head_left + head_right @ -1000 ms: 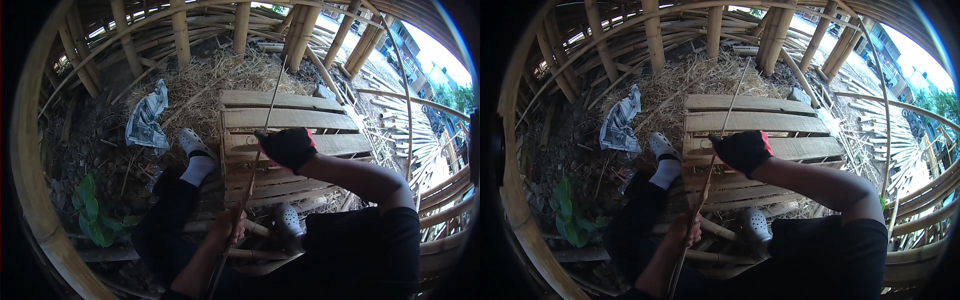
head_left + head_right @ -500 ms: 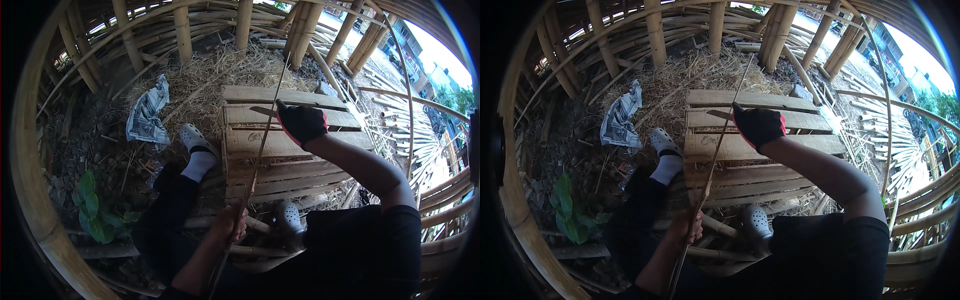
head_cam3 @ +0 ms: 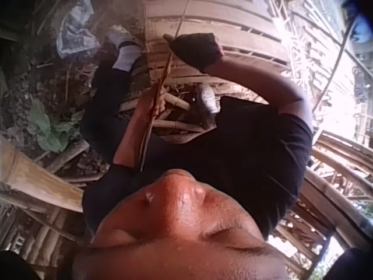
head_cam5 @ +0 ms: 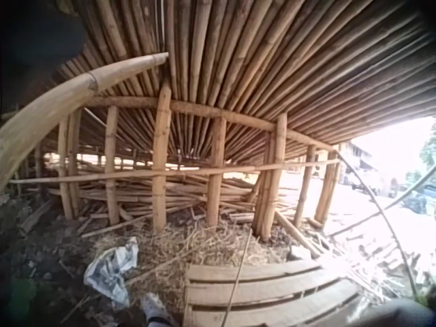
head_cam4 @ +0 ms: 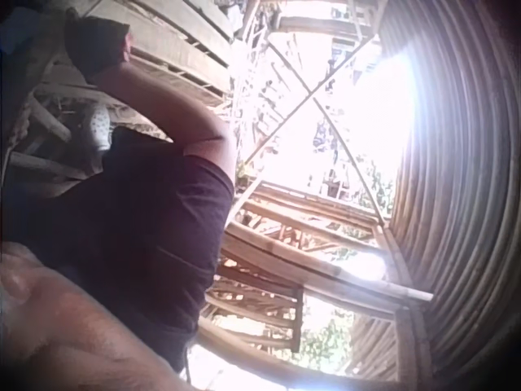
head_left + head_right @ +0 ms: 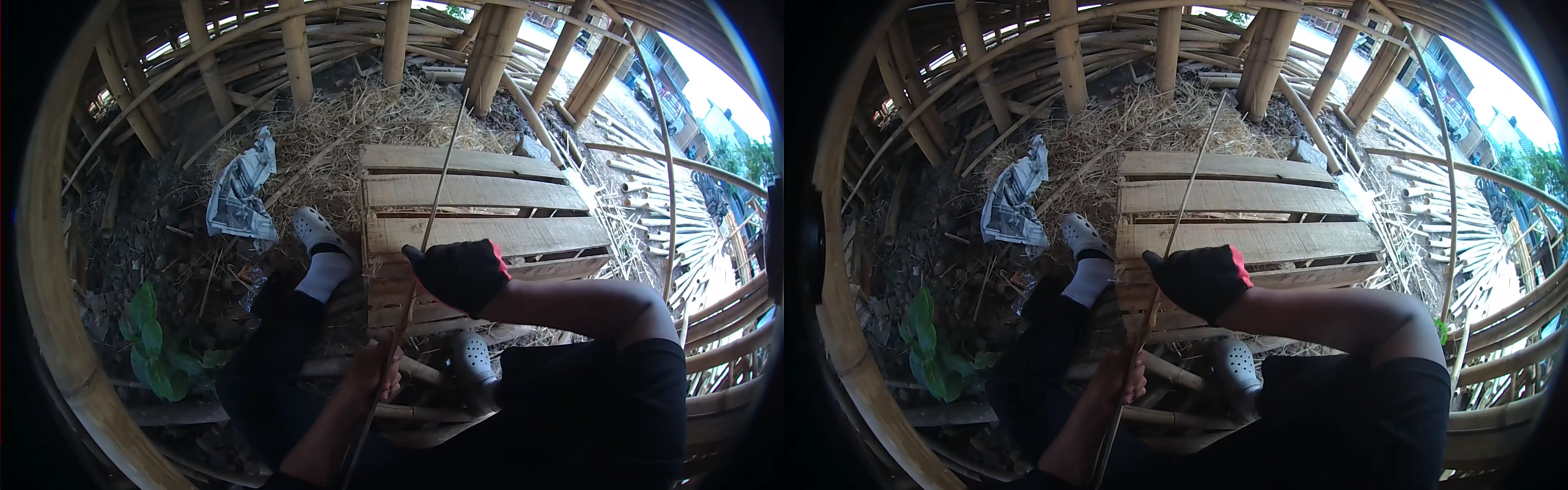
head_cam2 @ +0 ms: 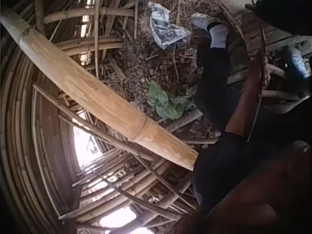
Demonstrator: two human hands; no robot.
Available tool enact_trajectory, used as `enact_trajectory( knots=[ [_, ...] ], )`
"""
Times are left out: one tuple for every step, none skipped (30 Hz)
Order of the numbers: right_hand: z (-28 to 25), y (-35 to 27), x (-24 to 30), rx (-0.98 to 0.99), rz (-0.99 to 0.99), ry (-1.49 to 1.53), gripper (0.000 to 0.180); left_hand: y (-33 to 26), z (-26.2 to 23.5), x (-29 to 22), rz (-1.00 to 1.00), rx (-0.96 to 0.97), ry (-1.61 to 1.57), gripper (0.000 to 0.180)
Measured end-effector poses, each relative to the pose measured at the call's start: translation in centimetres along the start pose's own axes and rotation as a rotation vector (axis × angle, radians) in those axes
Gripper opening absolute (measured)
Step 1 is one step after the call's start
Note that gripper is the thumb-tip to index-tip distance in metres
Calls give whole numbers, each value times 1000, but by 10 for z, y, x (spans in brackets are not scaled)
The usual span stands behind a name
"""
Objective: Shaving a thin bamboo stick with a knife while sitting in a bamboo structure.
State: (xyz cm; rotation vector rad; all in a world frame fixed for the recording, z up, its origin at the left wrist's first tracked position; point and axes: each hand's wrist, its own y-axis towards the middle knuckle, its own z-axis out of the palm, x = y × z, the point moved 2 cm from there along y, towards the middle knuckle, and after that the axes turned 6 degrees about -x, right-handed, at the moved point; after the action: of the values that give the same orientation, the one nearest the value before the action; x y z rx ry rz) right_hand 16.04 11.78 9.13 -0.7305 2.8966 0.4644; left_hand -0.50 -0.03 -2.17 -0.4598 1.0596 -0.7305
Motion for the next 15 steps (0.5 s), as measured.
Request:
enact_trajectory(
  knots=[
    [6, 13, -10, 118, -21, 24, 37, 2, 0, -2, 1, 0, 7, 59],
    [9, 23, -17, 240, -45, 51, 35, 4, -1, -2, 18, 31, -7, 59],
    [5, 27, -26, 157, 51, 252, 60, 4, 1, -2, 33, 59, -24, 59],
    [7, 32, -35, 161, 108, 201, 60, 3, 1, -2, 28, 56, -26, 59],
    [9, 34, -42, 162, 167, 146, 60, 2, 3, -4, 38, 53, -5, 59],
    [9, 25, -32, 64, 69, 85, 58, 2, 3, -6, 55, 40, 11, 58],
    [9, 7, -15, -35, -27, 24, 56, 1, 3, -6, 60, 32, 6, 58],
    [2, -4, 2, 141, 99, 37, 49, 1, 6, -7, 46, -4, 31, 58],
    [-1, -15, 9, -115, -25, -68, 32, -1, 6, -6, 30, -50, 57, 58],
    [1, -10, 3, -91, -80, -47, 33, 1, 3, -4, 32, -47, 59, 58],
    [-2, -3, 1, -67, -137, -21, 35, 4, -3, 0, 8, 29, 23, 57],
    [-2, -2, 1, -70, -138, -20, 35, 6, -7, 1, -15, 105, -12, 56],
    [-1, -2, 1, -46, -138, 6, 34, 8, -11, 2, -12, 103, -12, 56],
    [1, -2, -1, -20, -138, 28, 33, 9, -11, 1, 0, 155, 2, 58],
    [2, -1, -3, -20, -140, 26, 33, 10, -11, 1, 13, 207, 15, 59]
  ],
)
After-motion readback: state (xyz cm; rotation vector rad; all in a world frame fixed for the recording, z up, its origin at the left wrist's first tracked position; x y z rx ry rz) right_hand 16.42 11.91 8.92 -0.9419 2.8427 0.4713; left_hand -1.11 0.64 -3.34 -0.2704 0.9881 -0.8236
